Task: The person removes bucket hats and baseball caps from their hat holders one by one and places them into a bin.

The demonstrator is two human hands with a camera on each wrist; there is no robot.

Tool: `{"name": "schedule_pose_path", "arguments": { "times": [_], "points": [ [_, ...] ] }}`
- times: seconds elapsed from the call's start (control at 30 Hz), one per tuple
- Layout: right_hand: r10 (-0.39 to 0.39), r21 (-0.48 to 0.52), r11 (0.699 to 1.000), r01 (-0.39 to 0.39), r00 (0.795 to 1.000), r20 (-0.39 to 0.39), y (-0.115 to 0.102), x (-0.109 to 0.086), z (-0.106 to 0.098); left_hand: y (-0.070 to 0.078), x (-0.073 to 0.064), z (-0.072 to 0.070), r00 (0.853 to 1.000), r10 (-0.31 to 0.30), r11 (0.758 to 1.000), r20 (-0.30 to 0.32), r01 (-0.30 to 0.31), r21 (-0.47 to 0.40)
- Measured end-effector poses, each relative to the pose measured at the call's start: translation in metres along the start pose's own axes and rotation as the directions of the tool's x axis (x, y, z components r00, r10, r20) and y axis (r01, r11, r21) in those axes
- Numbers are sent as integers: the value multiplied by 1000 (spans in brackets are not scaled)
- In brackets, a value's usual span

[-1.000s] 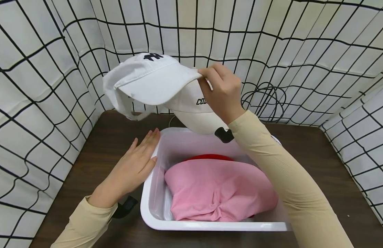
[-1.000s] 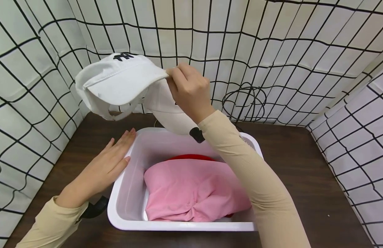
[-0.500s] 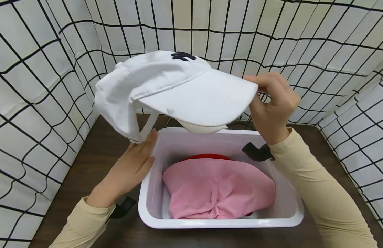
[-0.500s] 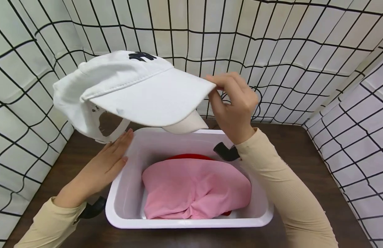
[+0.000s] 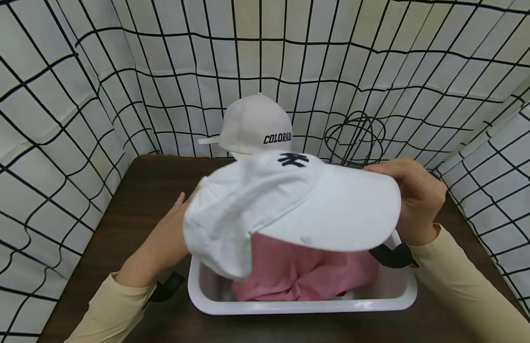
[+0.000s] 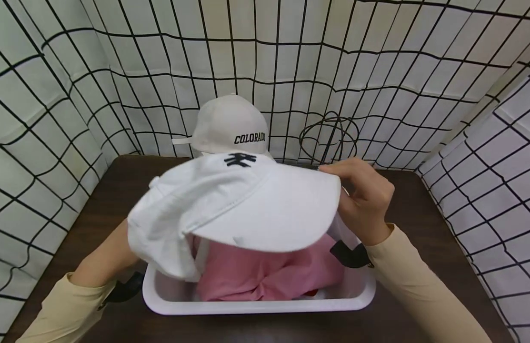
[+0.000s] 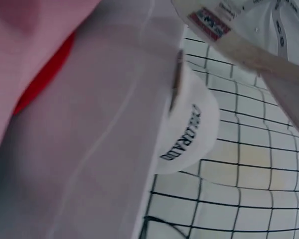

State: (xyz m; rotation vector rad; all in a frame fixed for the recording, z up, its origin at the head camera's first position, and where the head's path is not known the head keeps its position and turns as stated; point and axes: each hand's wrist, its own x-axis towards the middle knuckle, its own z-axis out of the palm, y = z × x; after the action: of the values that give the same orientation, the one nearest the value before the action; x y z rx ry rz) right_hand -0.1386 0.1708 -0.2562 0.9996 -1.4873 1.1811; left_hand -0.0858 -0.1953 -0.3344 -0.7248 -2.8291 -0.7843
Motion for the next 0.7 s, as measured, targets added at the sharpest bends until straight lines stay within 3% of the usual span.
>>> {"name": "schedule_pose_path", "arguments": {
  "times": [0.07, 0.13, 0.23, 0.3, 0.5, 0.7],
  "points": [
    [3, -7, 1000, -3, 996, 91, 0, -8, -7, -1, 2, 0, 999, 27, 998, 24, -28, 58],
    [-4, -43, 999, 13, 981, 194, 1, -14, -14, 0, 3, 0, 1000, 15, 997, 21, -17, 71],
    [-29, -59, 997, 53, 936, 351, 3, -19, -20, 1, 3, 1, 1000, 13, 997, 4, -13, 76],
    [-46, -45, 996, 75, 890, 454, 5, -19, -22, 1, 4, 2, 1000, 3, 997, 2, -3, 71],
    [-82, -22, 991, 133, 719, 690, 11, -11, -27, 3, 3, 3, 1000, -6, 998, 6, 6, 63],
    [-19, -83, 986, 145, 589, 808, 15, -4, -34, 3, 3, 1, 1000, 5, 998, 5, -5, 63]
  ]
}}
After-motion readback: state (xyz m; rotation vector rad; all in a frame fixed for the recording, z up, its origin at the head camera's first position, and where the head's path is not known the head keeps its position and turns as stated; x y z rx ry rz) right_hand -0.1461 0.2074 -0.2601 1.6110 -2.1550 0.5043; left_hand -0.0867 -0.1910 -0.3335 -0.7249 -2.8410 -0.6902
